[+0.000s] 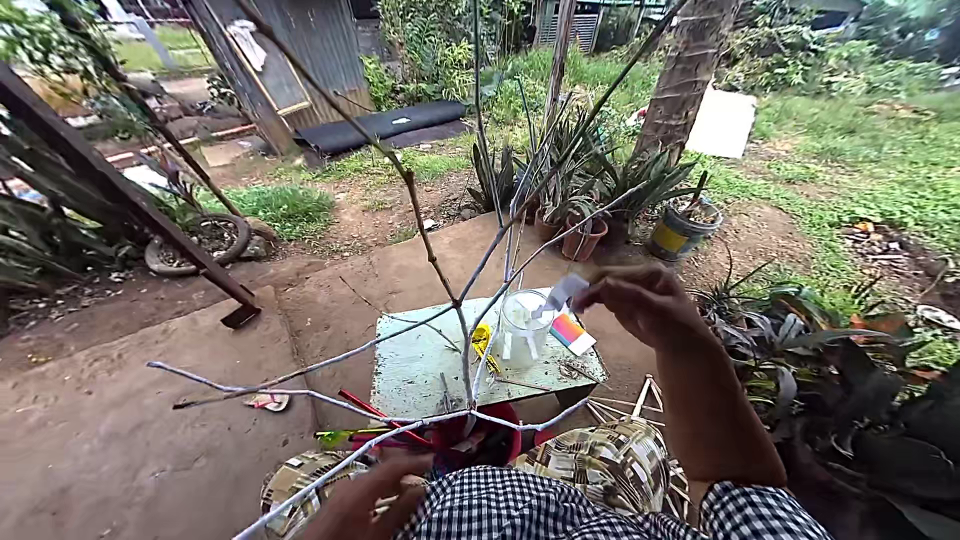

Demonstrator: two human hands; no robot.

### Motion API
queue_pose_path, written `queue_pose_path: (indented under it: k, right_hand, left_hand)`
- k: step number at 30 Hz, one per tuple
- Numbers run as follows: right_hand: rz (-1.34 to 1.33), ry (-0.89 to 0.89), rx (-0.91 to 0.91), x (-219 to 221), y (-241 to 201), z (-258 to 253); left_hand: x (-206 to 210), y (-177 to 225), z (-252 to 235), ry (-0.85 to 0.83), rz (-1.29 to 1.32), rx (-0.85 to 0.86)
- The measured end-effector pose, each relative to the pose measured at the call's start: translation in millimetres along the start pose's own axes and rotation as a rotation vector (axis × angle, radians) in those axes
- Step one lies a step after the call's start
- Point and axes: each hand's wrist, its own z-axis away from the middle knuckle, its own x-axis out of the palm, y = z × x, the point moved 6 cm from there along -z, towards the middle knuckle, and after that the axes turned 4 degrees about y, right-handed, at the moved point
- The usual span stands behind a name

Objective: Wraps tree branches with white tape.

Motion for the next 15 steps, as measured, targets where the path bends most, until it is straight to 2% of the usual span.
queue_pose_path:
  k: [2,4,5,9,12,15]
  right_hand:
    - [0.170,-0.175,-0.113,47.8,-27.0,14.1]
    - [0.282,-0.363,-0.208,97.9,-41.4,28.7]
    - [0.287,-0.423,-0.250,119.9,-46.2,34.0]
    - [0.243,-0.445,-0.409,168.1,-60.1,37.7]
    - [0.366,-0.328,-0.481,175.7,-64.0,35.8]
    - [0.514,-0.211,-0.582,185.0,-61.3,27.4]
  left_hand:
    - [-17.2,49.5,-23.7,0.200,0.079,0.269]
    - [-17.0,83.7,-41.1,0.254,0.212,0.418]
    - [-11.6,91.4,-47.0,0.236,0.254,0.441]
    - [-2.9,90.7,-53.1,0.154,0.322,0.373]
    - [-17.5,70.7,-39.3,0.196,0.378,0.239]
    - [-29.9,58.7,-23.5,0.211,0.417,0.173]
